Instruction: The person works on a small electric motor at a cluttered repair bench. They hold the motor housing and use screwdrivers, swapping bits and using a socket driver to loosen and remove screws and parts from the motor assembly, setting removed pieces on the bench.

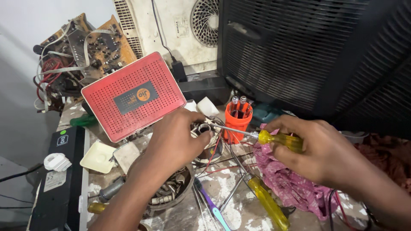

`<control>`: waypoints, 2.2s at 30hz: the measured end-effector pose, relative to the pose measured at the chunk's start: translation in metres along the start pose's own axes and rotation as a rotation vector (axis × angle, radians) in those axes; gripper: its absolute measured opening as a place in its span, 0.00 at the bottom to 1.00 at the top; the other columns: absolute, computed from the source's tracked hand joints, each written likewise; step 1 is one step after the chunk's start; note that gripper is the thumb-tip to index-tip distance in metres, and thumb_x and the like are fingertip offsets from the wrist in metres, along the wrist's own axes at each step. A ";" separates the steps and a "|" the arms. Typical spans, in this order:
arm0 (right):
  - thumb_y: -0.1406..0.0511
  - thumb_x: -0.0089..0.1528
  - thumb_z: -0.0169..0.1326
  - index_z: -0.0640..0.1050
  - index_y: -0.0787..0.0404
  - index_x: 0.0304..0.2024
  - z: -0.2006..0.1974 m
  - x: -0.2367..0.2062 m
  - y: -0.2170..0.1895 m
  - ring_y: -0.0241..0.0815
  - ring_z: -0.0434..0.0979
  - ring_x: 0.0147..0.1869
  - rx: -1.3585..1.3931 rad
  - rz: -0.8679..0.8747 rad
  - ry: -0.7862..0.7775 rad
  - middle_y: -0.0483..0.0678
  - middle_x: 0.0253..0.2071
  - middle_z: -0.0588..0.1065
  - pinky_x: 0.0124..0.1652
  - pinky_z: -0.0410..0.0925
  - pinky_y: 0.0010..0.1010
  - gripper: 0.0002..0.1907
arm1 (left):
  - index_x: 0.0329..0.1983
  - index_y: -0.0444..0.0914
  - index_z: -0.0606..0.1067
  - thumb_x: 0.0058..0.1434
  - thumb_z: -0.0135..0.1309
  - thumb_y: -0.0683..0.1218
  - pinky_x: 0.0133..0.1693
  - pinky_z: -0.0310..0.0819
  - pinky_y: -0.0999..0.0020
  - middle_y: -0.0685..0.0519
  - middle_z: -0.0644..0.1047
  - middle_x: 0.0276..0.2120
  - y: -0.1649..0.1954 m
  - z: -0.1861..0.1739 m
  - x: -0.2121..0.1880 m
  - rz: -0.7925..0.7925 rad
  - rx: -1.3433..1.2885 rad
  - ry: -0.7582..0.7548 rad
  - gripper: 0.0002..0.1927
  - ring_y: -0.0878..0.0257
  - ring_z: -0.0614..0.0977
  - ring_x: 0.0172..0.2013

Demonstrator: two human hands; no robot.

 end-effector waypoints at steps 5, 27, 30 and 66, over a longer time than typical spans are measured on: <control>0.60 0.60 0.62 0.78 0.55 0.57 -0.002 -0.005 -0.008 0.38 0.68 0.19 0.004 -0.074 0.002 0.50 0.26 0.80 0.22 0.63 0.35 0.22 | 0.41 0.37 0.84 0.45 0.67 0.48 0.40 0.75 0.54 0.41 0.82 0.34 -0.002 0.001 0.001 -0.008 0.007 -0.001 0.19 0.47 0.83 0.36; 0.60 0.56 0.62 0.77 0.62 0.55 -0.013 -0.028 -0.036 0.37 0.84 0.31 -0.024 -0.797 0.287 0.48 0.36 0.82 0.30 0.74 0.28 0.25 | 0.42 0.36 0.83 0.46 0.66 0.46 0.39 0.75 0.54 0.41 0.82 0.33 -0.005 -0.004 -0.001 0.053 0.019 0.079 0.19 0.47 0.83 0.34; 0.61 0.54 0.63 0.80 0.54 0.52 -0.007 -0.020 -0.032 0.43 0.81 0.27 -0.296 -0.629 0.332 0.45 0.34 0.80 0.29 0.74 0.35 0.23 | 0.43 0.37 0.83 0.48 0.64 0.46 0.41 0.75 0.53 0.41 0.82 0.36 -0.007 -0.004 -0.002 0.051 0.033 0.103 0.18 0.46 0.84 0.37; 0.66 0.51 0.61 0.82 0.59 0.49 -0.022 -0.009 -0.081 0.49 0.81 0.41 -0.081 -0.887 0.330 0.50 0.40 0.77 0.38 0.72 0.40 0.22 | 0.46 0.39 0.84 0.56 0.59 0.48 0.39 0.78 0.63 0.45 0.84 0.39 -0.040 -0.012 0.004 -0.128 -0.045 0.171 0.15 0.55 0.87 0.35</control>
Point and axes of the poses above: each hand's wrist, its own x-axis towards the middle knuckle, its own z-axis out of the palm, y = z × x, the point moved 8 cm from there along x, towards the middle knuckle
